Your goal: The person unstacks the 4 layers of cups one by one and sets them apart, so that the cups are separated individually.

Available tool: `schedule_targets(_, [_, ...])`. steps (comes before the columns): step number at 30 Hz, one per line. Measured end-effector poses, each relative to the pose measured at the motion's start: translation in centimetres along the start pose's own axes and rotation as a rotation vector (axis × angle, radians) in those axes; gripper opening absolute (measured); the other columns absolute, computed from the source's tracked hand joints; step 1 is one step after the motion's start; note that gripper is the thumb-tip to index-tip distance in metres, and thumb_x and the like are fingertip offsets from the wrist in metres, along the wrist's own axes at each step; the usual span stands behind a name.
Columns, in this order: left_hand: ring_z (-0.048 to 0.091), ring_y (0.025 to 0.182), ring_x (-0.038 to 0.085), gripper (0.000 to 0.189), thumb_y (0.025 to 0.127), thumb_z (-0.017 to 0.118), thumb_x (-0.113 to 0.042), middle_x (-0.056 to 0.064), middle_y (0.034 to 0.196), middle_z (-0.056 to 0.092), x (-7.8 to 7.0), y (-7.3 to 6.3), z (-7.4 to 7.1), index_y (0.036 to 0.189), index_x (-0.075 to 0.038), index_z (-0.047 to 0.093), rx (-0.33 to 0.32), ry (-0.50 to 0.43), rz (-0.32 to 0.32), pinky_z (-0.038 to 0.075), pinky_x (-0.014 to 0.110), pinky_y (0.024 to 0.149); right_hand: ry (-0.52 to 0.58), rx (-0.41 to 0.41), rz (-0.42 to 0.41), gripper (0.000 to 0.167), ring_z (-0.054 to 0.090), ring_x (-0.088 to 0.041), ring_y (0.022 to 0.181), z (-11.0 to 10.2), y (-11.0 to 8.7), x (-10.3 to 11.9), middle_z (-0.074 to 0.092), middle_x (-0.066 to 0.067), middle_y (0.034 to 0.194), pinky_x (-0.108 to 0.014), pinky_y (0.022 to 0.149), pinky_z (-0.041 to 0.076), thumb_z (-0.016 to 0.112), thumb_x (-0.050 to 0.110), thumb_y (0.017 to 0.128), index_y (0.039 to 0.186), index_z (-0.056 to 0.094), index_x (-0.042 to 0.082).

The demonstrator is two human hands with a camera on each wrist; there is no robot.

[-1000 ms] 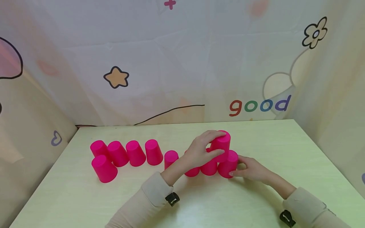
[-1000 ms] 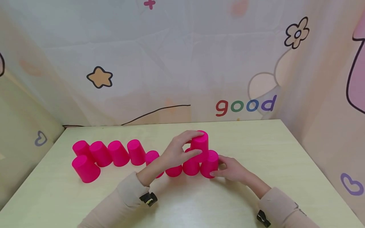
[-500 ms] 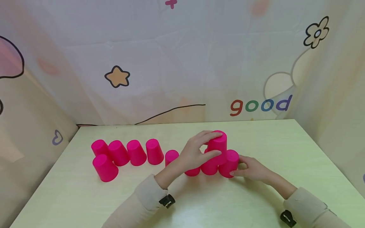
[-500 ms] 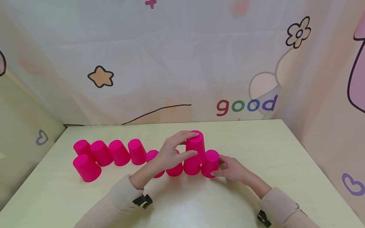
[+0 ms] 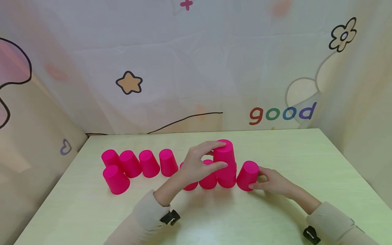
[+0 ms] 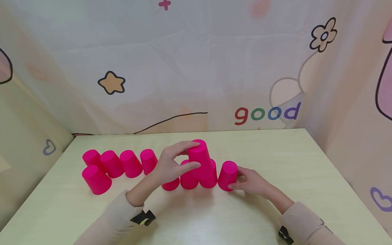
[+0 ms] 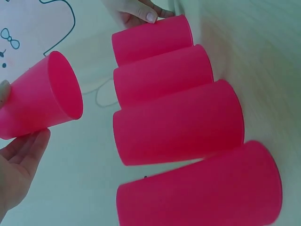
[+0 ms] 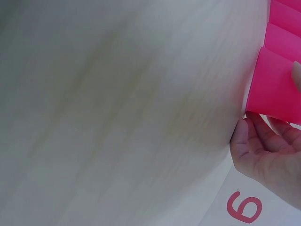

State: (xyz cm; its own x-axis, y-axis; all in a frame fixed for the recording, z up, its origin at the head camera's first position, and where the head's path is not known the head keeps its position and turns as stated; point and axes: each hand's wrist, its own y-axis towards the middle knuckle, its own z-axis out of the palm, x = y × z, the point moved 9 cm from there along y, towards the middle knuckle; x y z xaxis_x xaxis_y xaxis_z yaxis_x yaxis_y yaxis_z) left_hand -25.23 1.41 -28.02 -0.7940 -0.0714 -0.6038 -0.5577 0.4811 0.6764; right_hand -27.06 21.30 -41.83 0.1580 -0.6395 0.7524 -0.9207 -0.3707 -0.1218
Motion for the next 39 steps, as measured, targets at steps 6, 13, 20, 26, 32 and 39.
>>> schedule_targets(6, [0.061,0.088,0.017,0.048,0.073,0.074,-0.002,0.01,0.107,0.062,0.2,-1.0,-2.3,0.117,-0.001,0.056,-0.042,0.022,-0.004,0.052,0.029,0.075,-0.01,-0.002,-0.004,0.056,0.051,-0.03,0.105,-0.1,0.1,-0.2,0.058,-0.007,0.11,-0.051,0.083,0.044,0.072,0.029,0.076,0.122,0.05,0.006])
schedule_targets(13, [0.062,0.087,0.018,0.05,0.069,0.076,0.0,0.01,0.104,0.063,0.6,-2.4,-5.3,0.116,-0.001,0.058,-0.096,0.075,-0.041,0.053,0.033,0.074,-0.011,-0.004,0.017,0.058,0.05,-0.03,0.106,-0.2,0.0,-0.2,0.058,-0.008,0.111,-0.051,0.084,0.043,0.073,0.029,0.076,0.123,0.05,0.006])
schedule_targets(20, [0.061,0.087,0.018,0.052,0.07,0.077,-0.003,0.008,0.107,0.062,1.1,-3.8,-7.5,0.118,-0.004,0.058,-0.106,0.115,-0.133,0.053,0.036,0.071,-0.008,-0.002,0.024,0.06,0.05,-0.031,0.106,0.0,0.0,-0.3,0.057,-0.009,0.112,-0.053,0.084,0.043,0.073,0.03,0.076,0.124,0.049,0.004])
schedule_targets(26, [0.062,0.086,0.018,0.051,0.072,0.076,-0.006,0.007,0.106,0.062,1.9,-5.1,-9.3,0.119,-0.007,0.058,-0.118,0.133,-0.253,0.054,0.04,0.07,-0.004,-0.007,0.032,0.061,0.05,-0.03,0.106,0.0,0.1,-0.7,0.057,-0.008,0.112,-0.053,0.084,0.043,0.073,0.031,0.075,0.125,0.049,0.005])
schedule_targets(32, [0.062,0.085,0.017,0.051,0.07,0.077,-0.004,0.006,0.105,0.063,1.5,-5.9,-10.7,0.118,-0.006,0.058,-0.131,0.179,-0.221,0.054,0.032,0.069,-0.008,-0.014,0.028,0.059,0.05,-0.029,0.105,-0.1,0.1,-0.6,0.058,-0.008,0.112,-0.053,0.085,0.042,0.073,0.031,0.076,0.124,0.049,0.005])
schedule_targets(39, [0.061,0.09,0.015,0.05,0.07,0.077,-0.005,0.002,0.108,0.062,2.2,-7.9,-12.2,0.117,-0.009,0.059,-0.16,0.239,-0.273,0.052,0.027,0.074,-0.011,-0.012,0.023,0.062,0.049,-0.031,0.107,0.0,0.1,-0.5,0.057,-0.009,0.113,-0.055,0.086,0.041,0.072,0.032,0.076,0.126,0.048,0.004])
